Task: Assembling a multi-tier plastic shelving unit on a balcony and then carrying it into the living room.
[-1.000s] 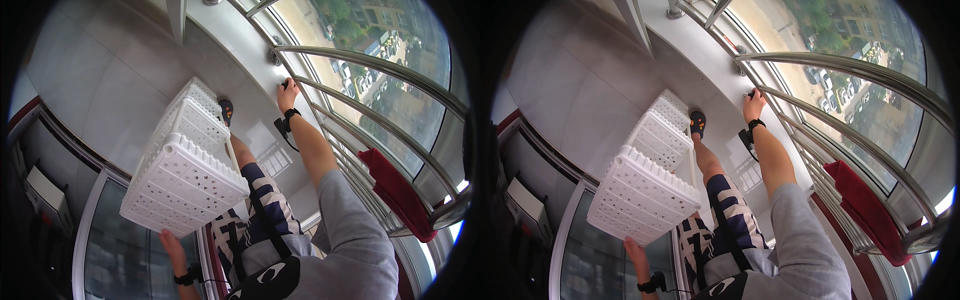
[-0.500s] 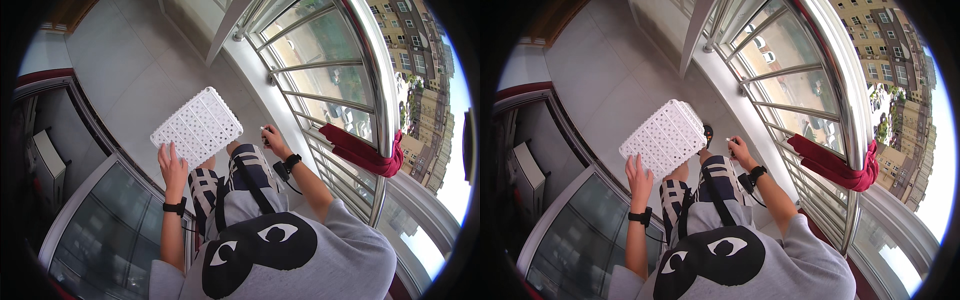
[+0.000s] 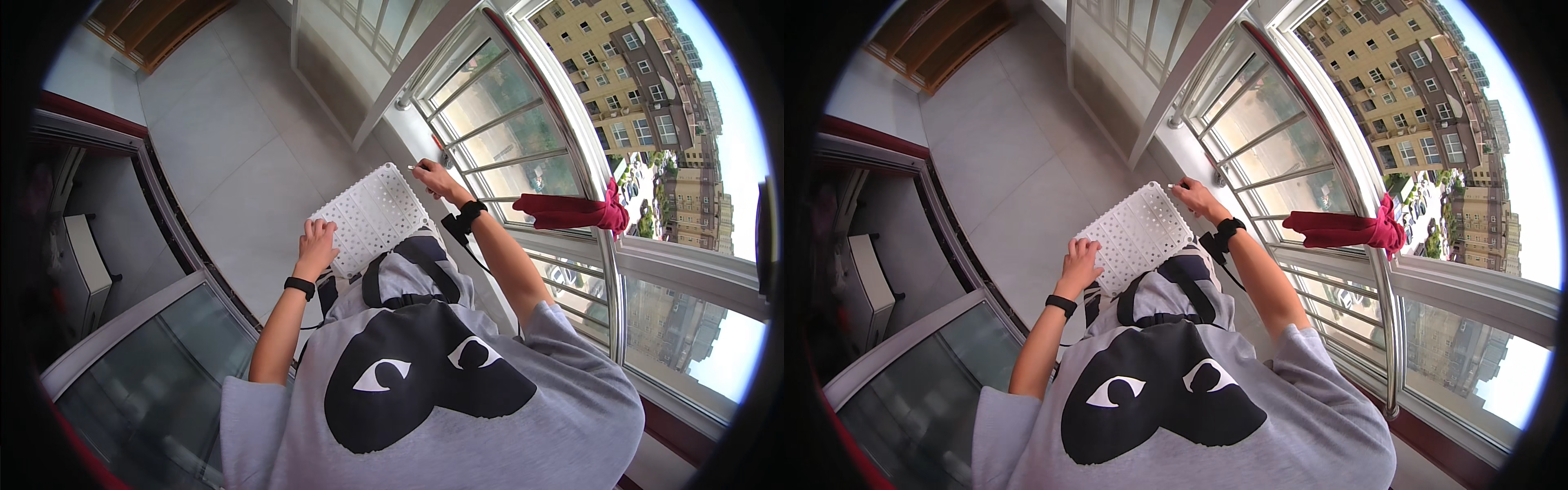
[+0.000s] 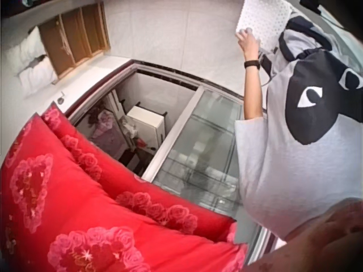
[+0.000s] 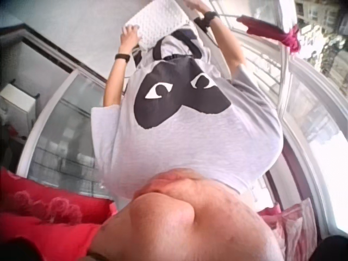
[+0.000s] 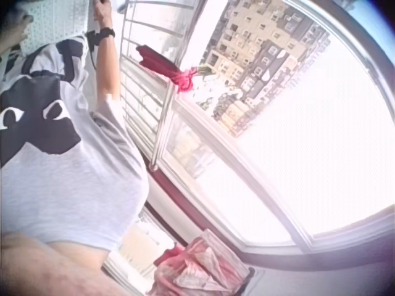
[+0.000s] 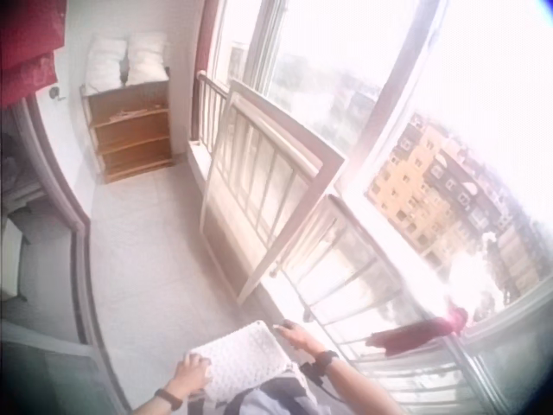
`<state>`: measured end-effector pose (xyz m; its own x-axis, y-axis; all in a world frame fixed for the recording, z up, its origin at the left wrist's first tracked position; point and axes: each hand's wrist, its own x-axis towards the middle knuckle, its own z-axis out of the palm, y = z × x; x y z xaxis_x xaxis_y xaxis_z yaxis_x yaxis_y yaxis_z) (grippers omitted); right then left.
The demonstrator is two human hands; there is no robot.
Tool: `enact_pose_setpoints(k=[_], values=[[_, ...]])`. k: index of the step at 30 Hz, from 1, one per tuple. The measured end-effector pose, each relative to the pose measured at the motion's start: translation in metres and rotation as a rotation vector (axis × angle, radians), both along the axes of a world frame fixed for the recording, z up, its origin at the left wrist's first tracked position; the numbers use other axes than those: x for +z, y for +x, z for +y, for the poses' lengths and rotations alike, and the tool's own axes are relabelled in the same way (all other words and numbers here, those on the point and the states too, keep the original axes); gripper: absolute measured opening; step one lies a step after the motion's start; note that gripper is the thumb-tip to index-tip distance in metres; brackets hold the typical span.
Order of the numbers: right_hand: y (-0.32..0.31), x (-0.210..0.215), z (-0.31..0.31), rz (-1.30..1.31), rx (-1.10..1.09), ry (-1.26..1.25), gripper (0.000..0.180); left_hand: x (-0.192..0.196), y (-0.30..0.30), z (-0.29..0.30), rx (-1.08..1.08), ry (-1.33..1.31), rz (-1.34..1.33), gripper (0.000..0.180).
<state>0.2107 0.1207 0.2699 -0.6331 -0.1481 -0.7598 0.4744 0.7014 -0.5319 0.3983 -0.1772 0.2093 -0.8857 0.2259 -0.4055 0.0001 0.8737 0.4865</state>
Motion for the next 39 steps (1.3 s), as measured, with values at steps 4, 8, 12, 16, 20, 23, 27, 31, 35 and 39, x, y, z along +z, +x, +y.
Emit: enact_pose_setpoints(k=[4,8,12,16,20,23,27,31,35,39], values=[[-0.020,-0.029,-0.019,-0.129,0.109,0.083,0.052,-0.005,0.006,0.002,0.115,-0.018,0.037,0.063],[-0.045,-0.061,-0.028,-0.001,0.307,0.171,0.040,-0.010,0.008,0.008,0.193,-0.030,0.058,0.066],[-0.052,-0.091,-0.016,0.525,0.567,0.087,0.034,-0.011,-0.007,0.028,0.246,-0.032,0.089,0.064],[-0.046,-0.069,-0.042,0.415,0.692,0.228,0.036,-0.012,0.009,0.031,0.350,-0.084,0.105,0.063],[-0.053,-0.057,-0.051,0.454,0.776,0.300,0.031,-0.015,0.012,0.037,0.377,-0.074,0.128,0.062],[-0.059,-0.054,-0.057,0.512,0.939,0.357,0.028,-0.014,0.010,0.039,0.380,-0.058,0.146,0.061],[-0.051,-0.049,-0.067,0.545,1.194,0.429,0.026,-0.013,0.013,0.041,0.410,-0.037,0.110,0.060],[-0.040,-0.044,-0.069,0.567,1.133,0.485,0.028,-0.018,0.020,0.045,0.445,-0.030,0.116,0.059],[-0.033,-0.051,-0.069,0.596,1.120,0.522,0.021,-0.020,0.021,0.048,0.465,-0.003,0.130,0.056],[-0.036,-0.057,-0.070,0.626,1.184,0.547,0.021,-0.023,0.022,0.047,0.467,0.002,0.147,0.055]])
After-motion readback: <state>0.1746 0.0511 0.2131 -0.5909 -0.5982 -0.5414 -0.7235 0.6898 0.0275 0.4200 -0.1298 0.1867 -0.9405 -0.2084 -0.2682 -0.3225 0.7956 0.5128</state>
